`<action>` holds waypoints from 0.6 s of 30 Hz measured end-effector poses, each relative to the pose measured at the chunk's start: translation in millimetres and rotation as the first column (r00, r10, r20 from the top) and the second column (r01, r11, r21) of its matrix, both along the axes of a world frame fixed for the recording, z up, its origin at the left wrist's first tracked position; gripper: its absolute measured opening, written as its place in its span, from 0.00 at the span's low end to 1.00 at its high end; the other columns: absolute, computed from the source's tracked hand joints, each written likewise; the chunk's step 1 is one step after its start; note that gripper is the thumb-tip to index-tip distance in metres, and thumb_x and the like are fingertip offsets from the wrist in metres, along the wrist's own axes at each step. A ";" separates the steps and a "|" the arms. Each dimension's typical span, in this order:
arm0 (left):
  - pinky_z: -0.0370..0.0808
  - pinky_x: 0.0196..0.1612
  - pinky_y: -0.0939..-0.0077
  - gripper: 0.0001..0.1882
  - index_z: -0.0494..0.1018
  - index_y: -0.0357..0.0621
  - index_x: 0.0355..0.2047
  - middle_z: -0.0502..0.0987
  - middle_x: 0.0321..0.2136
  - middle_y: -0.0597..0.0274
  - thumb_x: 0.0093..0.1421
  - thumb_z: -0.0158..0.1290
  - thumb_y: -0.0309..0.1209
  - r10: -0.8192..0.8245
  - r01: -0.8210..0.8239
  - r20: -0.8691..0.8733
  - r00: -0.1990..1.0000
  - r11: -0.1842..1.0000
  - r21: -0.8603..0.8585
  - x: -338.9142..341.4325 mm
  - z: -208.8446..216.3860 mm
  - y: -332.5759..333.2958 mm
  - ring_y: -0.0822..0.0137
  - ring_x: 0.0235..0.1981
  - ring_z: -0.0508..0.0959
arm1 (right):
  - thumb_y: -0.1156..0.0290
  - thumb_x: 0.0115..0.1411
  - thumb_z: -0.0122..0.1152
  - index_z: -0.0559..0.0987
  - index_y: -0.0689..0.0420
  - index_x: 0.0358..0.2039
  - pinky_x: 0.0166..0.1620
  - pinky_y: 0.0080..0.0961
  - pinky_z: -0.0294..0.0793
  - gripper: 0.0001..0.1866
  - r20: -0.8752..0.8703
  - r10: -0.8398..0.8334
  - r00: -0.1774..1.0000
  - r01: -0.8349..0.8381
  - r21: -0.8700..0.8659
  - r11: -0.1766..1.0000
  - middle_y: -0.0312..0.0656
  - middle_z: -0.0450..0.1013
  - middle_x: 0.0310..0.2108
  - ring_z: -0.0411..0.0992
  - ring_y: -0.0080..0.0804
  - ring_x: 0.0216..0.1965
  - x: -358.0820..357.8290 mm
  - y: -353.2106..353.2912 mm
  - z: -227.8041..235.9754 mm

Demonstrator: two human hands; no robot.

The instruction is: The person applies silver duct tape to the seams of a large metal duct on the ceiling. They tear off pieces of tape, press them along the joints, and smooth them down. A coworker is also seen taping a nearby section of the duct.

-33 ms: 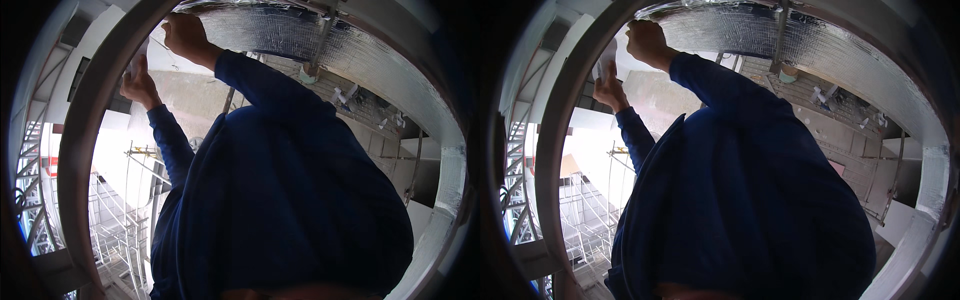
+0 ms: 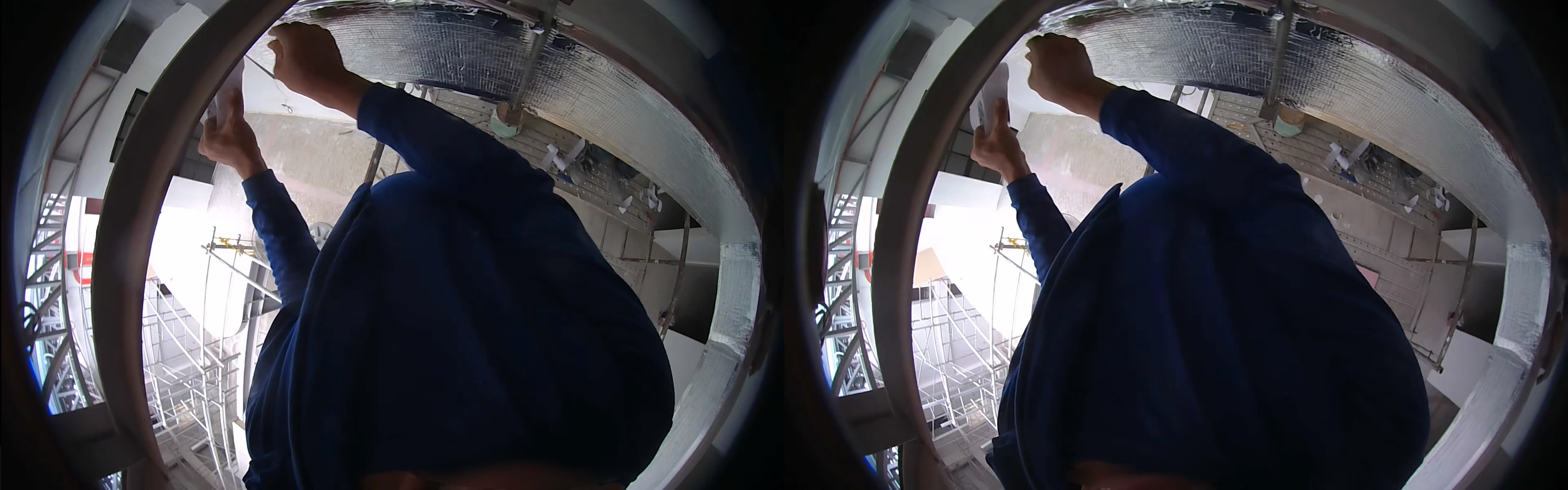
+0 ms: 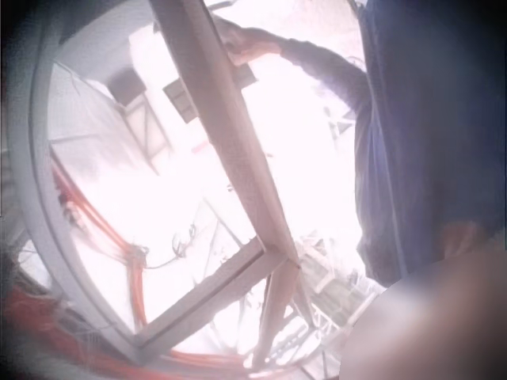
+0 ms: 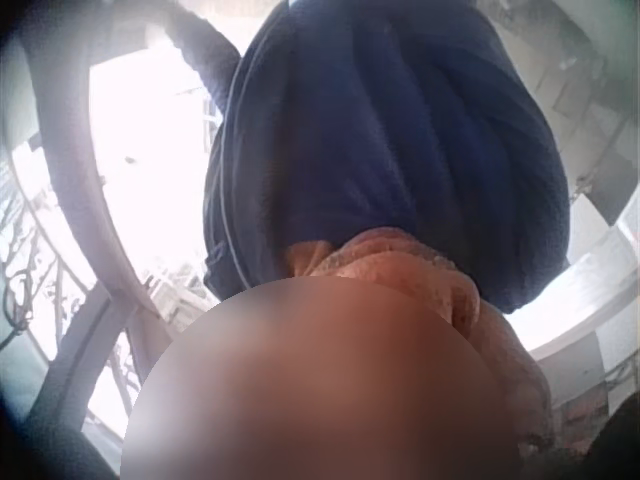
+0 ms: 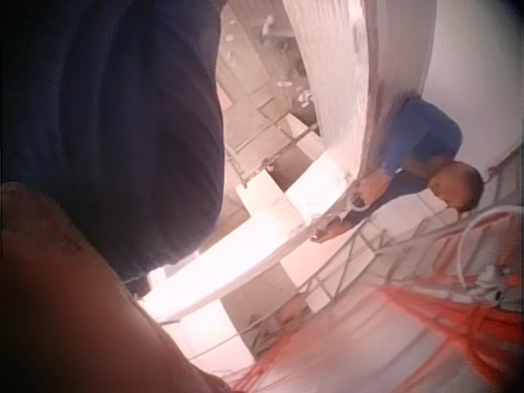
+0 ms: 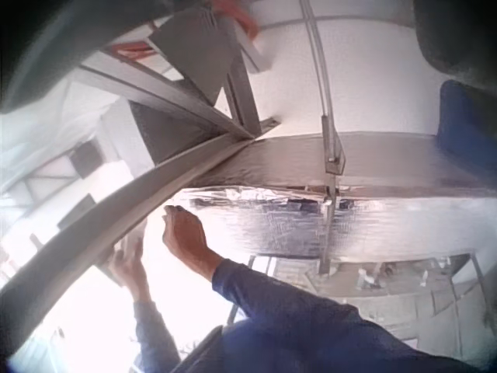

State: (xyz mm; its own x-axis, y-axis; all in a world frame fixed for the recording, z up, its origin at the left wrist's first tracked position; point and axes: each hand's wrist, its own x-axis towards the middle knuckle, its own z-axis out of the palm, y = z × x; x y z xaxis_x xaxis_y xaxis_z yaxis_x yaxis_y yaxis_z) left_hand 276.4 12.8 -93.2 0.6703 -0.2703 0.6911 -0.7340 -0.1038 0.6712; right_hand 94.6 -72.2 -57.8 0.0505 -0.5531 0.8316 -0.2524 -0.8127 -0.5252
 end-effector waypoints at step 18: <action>0.81 0.38 0.55 0.35 0.85 0.20 0.32 0.86 0.27 0.35 0.55 0.77 0.51 -0.147 0.141 -0.041 0.988 0.983 -0.118 -33.0 -7.2 1.7 0.52 0.27 0.86 | 0.74 0.53 0.68 0.82 0.74 0.44 0.54 0.49 0.83 0.20 -0.242 0.078 0.967 -0.067 0.055 0.996 0.68 0.81 0.40 0.82 0.63 0.45 15.6 -46.8 15.5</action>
State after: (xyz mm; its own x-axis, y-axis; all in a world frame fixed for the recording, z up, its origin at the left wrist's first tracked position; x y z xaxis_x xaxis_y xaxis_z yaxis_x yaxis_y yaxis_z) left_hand 243.5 14.5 -100.5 0.6642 -0.2871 0.6902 -0.7014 0.0801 0.7083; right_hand 110.2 -119.0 -42.3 0.2899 -0.5781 0.7627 -0.3190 -0.8097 -0.4925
